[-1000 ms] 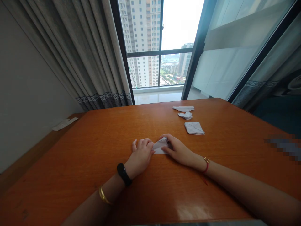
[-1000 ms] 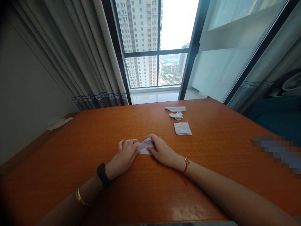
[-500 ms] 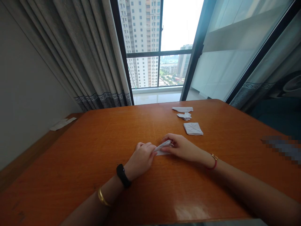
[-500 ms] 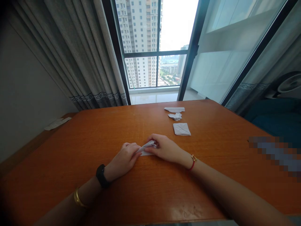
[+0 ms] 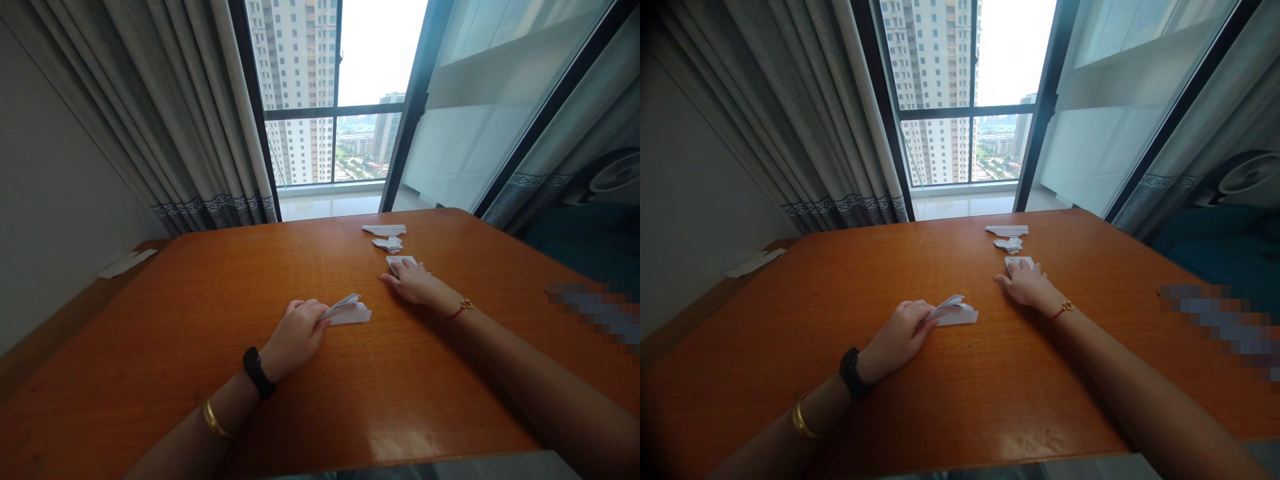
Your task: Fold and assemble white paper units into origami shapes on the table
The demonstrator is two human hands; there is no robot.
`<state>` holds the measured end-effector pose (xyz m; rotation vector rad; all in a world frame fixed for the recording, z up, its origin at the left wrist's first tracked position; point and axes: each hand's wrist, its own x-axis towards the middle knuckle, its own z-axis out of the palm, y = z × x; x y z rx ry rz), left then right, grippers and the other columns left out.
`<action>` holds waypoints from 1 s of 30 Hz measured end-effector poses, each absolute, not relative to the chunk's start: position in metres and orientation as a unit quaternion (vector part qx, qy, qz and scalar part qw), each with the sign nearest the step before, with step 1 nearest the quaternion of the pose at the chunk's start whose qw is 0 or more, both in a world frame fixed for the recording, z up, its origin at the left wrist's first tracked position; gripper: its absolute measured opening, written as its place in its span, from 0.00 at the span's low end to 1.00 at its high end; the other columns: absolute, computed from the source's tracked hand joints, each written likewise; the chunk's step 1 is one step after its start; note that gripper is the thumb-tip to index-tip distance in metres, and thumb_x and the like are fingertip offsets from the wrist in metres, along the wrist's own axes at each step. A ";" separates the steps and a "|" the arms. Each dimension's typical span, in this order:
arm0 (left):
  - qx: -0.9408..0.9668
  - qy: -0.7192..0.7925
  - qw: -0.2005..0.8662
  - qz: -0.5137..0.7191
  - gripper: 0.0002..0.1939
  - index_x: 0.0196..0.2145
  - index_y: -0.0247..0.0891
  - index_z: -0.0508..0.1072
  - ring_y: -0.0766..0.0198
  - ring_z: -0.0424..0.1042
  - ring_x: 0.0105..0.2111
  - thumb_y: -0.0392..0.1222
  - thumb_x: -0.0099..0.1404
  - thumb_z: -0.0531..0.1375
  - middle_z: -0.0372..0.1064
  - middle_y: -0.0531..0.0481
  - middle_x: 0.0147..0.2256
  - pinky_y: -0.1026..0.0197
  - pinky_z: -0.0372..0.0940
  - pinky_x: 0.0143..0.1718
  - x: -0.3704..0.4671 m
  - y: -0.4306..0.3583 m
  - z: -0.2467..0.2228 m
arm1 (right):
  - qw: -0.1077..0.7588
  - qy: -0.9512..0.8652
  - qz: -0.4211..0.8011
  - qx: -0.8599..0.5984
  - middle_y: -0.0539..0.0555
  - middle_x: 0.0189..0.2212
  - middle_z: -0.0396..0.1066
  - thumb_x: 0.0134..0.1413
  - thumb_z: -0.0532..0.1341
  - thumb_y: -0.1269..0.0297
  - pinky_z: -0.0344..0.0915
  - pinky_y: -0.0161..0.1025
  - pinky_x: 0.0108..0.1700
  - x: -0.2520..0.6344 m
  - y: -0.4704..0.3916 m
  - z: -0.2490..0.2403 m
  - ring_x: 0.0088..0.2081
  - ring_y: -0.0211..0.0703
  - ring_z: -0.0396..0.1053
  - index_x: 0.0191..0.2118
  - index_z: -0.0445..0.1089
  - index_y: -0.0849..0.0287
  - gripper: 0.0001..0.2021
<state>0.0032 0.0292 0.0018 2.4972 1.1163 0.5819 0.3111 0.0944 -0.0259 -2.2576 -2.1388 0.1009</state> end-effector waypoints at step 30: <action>0.864 0.367 0.181 0.293 0.14 0.50 0.38 0.69 0.57 0.68 0.44 0.43 0.69 0.56 0.70 0.45 0.44 0.54 0.63 0.48 0.008 0.018 0.002 | 0.071 -0.690 0.285 -0.661 0.54 0.30 0.75 0.44 0.63 0.43 0.61 0.38 0.33 0.382 0.087 0.047 0.33 0.48 0.69 0.31 0.78 0.59 0.22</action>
